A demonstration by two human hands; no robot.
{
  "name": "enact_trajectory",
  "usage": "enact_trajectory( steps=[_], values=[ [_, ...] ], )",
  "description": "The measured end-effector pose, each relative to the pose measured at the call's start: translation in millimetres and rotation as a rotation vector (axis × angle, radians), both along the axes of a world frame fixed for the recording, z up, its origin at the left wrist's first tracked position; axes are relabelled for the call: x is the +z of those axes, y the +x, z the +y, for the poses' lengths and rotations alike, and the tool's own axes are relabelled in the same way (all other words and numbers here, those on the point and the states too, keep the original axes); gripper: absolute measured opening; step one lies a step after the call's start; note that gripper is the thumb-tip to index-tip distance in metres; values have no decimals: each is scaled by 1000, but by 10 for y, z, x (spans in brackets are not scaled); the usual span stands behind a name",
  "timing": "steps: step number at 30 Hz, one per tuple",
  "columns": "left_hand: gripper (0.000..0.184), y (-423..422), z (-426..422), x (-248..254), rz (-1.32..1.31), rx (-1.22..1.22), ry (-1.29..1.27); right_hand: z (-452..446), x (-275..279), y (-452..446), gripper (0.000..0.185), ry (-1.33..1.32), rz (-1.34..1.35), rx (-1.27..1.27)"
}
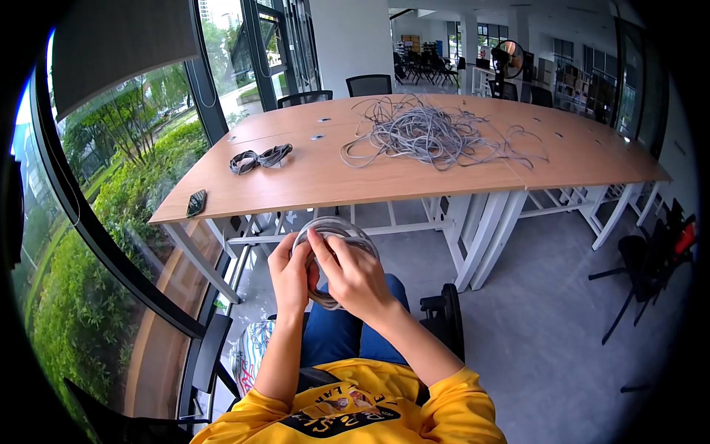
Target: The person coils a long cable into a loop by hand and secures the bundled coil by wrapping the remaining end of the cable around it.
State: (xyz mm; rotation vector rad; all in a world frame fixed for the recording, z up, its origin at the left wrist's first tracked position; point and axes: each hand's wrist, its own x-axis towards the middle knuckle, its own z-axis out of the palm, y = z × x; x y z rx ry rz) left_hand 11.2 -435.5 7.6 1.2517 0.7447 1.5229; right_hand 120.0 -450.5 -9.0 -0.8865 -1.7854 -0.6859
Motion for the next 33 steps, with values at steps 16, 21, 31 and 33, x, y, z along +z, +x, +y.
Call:
enact_trajectory(
  steps=[16, 21, 31, 33],
  values=[
    [16, 22, -28, 12, 76, 1, 21, -5, -3, -73, 34, 38, 316, 63],
    [17, -11, 30, -26, 16, -36, -7, -111, -1, -99, 31, -263, 589, 386],
    [15, 73, -55, -67, 54, 99, 103, -179, 120, -67, 25, -611, 1120, 845],
    [12, 64, -28, -126, 103, 201, 163, -142, 89, -88, 24, -660, 1111, 763]
  ],
)
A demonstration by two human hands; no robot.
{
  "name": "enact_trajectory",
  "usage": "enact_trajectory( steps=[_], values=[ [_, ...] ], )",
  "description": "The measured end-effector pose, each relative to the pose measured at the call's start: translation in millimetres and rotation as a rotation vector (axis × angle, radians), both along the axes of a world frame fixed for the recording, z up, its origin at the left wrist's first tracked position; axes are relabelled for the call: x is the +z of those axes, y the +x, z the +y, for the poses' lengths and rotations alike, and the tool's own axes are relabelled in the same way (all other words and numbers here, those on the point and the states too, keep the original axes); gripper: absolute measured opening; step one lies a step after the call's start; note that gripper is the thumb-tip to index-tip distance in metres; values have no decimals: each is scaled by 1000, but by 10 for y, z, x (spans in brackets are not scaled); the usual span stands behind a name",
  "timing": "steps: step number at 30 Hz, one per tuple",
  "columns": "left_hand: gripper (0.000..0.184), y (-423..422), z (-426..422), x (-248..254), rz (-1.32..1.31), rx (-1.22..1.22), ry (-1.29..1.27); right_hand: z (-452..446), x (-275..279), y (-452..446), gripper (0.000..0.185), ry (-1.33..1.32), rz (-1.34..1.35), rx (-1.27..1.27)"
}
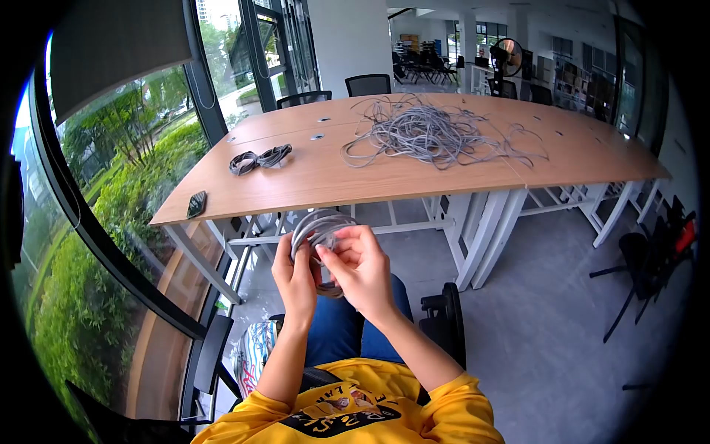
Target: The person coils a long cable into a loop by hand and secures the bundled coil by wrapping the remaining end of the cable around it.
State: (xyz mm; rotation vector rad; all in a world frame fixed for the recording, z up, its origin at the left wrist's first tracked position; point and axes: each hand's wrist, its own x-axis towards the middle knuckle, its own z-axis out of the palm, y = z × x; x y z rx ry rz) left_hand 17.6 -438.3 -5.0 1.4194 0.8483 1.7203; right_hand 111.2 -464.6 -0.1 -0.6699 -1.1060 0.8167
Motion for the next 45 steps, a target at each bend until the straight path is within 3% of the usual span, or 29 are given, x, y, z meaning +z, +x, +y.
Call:
enact_trajectory(
  steps=[6, 8, 12, 14, 17, 21, 25, 31, 33, 34, 38, 41, 42, 45],
  values=[
    [10, 30, -1, -69, 195, 104, 130, 33, -23, -33, 21, 62, -207, -205],
    [11, 41, -32, -41, 221, 116, 120, 68, -63, -32, 16, 278, -524, -546],
    [13, 52, -6, -57, 186, 124, 174, 27, 7, -31, 13, 257, -590, -558],
    [23, 29, -4, -36, 356, 149, 219, 20, 15, -17, 11, 231, -620, -530],
    [29, 16, 20, -49, 412, 132, 310, -5, 66, 36, 13, 208, -727, -527],
    [30, -2, 20, 3, 375, 129, 335, -8, 90, -8, 12, 251, -662, -515],
    [25, 9, 15, -31, 414, 163, 337, -56, 59, -40, 14, 217, -804, -595],
    [26, -15, 55, -79, 375, 70, 292, -31, 30, 17, 14, 198, -724, -471],
    [26, 16, 114, -107, 291, 118, 452, 12, 7, 12, 17, 37, -410, -257],
    [27, 10, 54, -106, 225, 19, 334, -4, 48, 22, 19, -1, -288, -183],
    [24, -16, 55, -123, 227, 0, 329, -18, 75, 17, 14, -81, -55, -68],
    [24, -7, 44, -123, 176, -23, 177, -9, -24, -38, 11, 19, -167, -208],
    [22, -5, 49, -113, 188, -16, 173, -13, -9, -47, 9, 176, -394, -452],
    [22, 13, 66, -97, 191, 21, 247, -15, -16, -71, 9, 273, -610, -579]
  ],
)
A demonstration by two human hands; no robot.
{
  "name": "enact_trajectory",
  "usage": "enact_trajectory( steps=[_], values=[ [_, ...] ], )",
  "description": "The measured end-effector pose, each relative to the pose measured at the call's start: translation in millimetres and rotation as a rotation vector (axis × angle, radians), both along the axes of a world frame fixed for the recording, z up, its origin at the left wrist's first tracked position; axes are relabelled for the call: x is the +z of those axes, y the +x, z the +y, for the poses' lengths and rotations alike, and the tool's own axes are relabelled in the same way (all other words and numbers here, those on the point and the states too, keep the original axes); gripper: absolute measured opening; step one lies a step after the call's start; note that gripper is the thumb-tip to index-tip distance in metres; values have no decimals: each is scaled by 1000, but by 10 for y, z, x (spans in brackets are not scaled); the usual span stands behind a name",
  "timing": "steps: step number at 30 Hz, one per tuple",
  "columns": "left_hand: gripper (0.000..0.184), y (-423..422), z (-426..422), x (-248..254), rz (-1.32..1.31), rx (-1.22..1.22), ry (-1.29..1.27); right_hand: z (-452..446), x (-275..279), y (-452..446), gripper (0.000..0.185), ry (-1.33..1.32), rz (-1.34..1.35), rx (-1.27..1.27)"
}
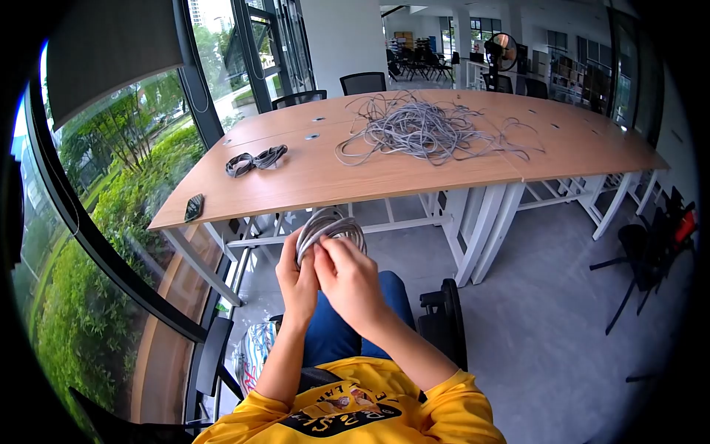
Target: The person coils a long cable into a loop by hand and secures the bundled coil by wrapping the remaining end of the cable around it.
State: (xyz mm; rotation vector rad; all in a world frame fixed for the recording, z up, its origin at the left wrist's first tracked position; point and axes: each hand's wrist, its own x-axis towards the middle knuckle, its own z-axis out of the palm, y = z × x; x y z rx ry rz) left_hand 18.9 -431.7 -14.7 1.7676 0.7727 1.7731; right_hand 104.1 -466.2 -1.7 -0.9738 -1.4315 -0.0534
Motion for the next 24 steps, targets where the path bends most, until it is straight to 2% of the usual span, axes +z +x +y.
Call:
enact_trajectory(
  steps=[5, 7, 10, 11, 12, 14, 15, 16, 18, 19, 24],
  values=[
    [28, -40, -16, 27, 95, 2, 88, -14, 69, 27, 9, -82, -85, -20],
    [30, -55, -20, 37, 81, -63, -17, 29, 53, 49, 9, -52, 36, 88],
    [29, -38, -9, 79, 45, -79, -9, 71, 4, -12, 11, -20, 187, 107],
    [24, -26, -20, 90, -52, -140, -129, 121, -75, -19, 14, -111, 365, 247],
    [24, -45, -11, 86, -52, -137, -127, 100, -87, -25, 14, -110, 364, 250],
    [19, -70, 4, 66, -341, -282, -380, 42, -89, -3, 16, -192, 449, 461],
    [10, -59, -4, 75, -358, -309, -379, 34, -76, 22, 20, -165, 452, 403],
    [10, -55, -7, 61, -358, -310, -380, 10, -36, 63, 20, -166, 451, 402],
    [7, -53, 0, 35, -398, -352, -392, -19, 72, 148, 20, -38, 30, 64],
    [8, -75, 6, 48, -371, -382, -416, 40, 71, 162, 20, 47, -16, 41],
    [10, -94, 18, 81, -411, -441, -467, -22, 137, 236, 21, 11, -265, -88]
  ],
)
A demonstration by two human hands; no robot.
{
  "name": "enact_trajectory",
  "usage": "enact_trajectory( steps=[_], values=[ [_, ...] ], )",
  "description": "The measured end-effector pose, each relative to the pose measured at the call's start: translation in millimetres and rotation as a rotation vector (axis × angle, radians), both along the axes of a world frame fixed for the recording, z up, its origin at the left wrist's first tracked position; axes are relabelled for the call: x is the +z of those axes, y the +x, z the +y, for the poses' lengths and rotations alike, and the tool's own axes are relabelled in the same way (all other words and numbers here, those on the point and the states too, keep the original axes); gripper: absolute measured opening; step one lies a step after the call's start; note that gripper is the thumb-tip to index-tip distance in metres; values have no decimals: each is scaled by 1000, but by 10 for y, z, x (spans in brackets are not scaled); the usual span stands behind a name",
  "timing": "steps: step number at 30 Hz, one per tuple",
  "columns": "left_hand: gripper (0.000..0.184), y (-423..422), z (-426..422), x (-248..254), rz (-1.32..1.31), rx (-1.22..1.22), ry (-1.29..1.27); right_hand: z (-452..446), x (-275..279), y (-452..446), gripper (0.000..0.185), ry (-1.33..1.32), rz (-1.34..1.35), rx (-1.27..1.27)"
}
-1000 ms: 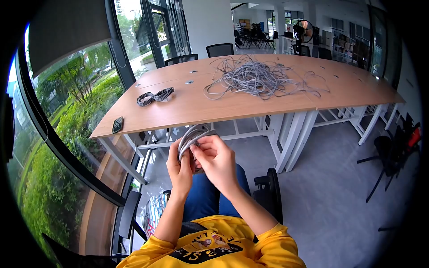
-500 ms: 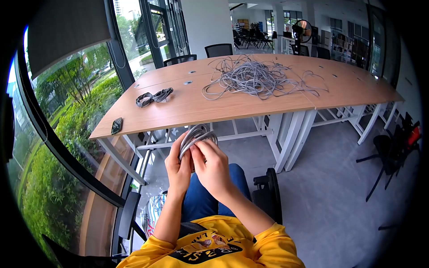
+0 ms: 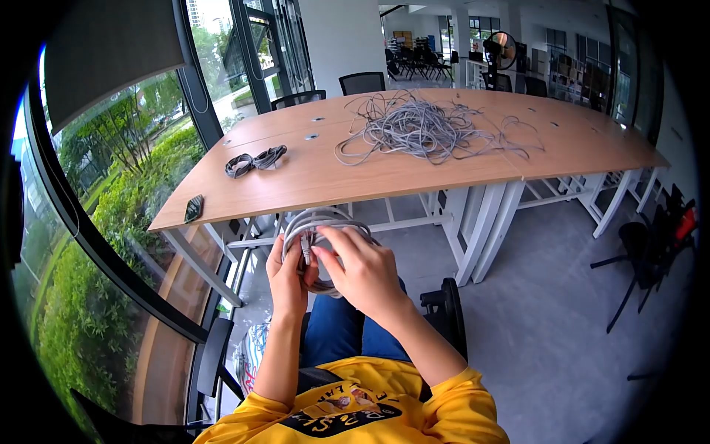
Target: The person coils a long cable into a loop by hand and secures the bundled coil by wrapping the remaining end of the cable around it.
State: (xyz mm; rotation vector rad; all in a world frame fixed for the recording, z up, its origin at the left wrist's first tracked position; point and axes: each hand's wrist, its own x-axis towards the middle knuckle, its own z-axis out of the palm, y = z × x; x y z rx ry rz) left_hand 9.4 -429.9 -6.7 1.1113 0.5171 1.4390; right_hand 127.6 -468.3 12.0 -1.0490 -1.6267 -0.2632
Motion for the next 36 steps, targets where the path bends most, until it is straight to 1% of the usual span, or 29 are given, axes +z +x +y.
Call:
enact_trajectory(
  steps=[1, 3, 5, 7, 12, 14, 15, 16, 18, 19, 23, 25, 26, 28, 29, 31, 32, 33, 34, 35, 36],
  values=[
    [10, 14, -11, 22, -6, -2, -16, -7, 4, 12, 21, 2, -79, -14],
    [10, 12, -13, 27, -11, -4, -30, -13, -25, 18, 22, 0, -97, -32],
    [10, -19, 9, 11, 14, -68, -33, 1, -35, 23, 23, 2, -116, -50],
    [10, -38, 32, -20, 14, -93, -37, 9, -48, 24, 23, -78, -164, -72],
    [11, -87, 9, 25, -6, -165, -56, -3, -34, 11, 22, -85, -200, -96],
    [16, -111, -12, 57, -16, -208, 0, 12, -47, 10, 21, -102, -206, -119],
    [20, -127, -32, 75, -51, -263, 14, 46, -66, 25, 20, -43, -185, -108],
    [20, -133, -31, 70, -52, -260, 14, 68, -74, 32, 18, 15, -164, -95],
    [26, -133, -31, 57, 197, -163, 124, 32, -33, 34, 16, -32, -190, -112],
    [31, -145, -33, 70, 198, -168, 70, 7, -10, 39, 13, -77, -216, -133],
    [33, -166, -29, 51, 196, -216, 60, -27, 13, 17, 9, -162, -234, -183],
    [37, -117, -42, 27, 311, -44, 172, -7, -32, 18, 6, -70, -201, -164],
    [37, -111, -45, 31, 311, -44, 173, -9, -48, 18, 6, -69, -200, -164],
    [41, -96, -55, 53, 352, 67, 237, -20, -74, 23, 10, -15, -210, -132],
    [38, -94, -73, 78, 350, 98, 239, -45, -63, 32, 10, -15, -210, -133],
    [37, -112, -81, 96, 379, 131, 272, -137, -1, 51, 25, 194, -115, -16],
    [36, -127, -82, 101, 409, 164, 305, -159, 66, 72, 25, 194, -114, -13],
    [36, -156, -90, 102, 410, 165, 303, -163, 167, 106, 35, 195, -88, -15],
    [36, -189, -104, 94, 416, 100, 299, -152, 233, 146, 46, 196, -61, -19],
    [35, -213, -109, 93, 420, 33, 298, -106, 244, 187, 61, 80, -52, 43],
    [35, -236, -112, 92, 420, 30, 300, -72, 236, 227, 61, 82, -52, 40]
  ],
)
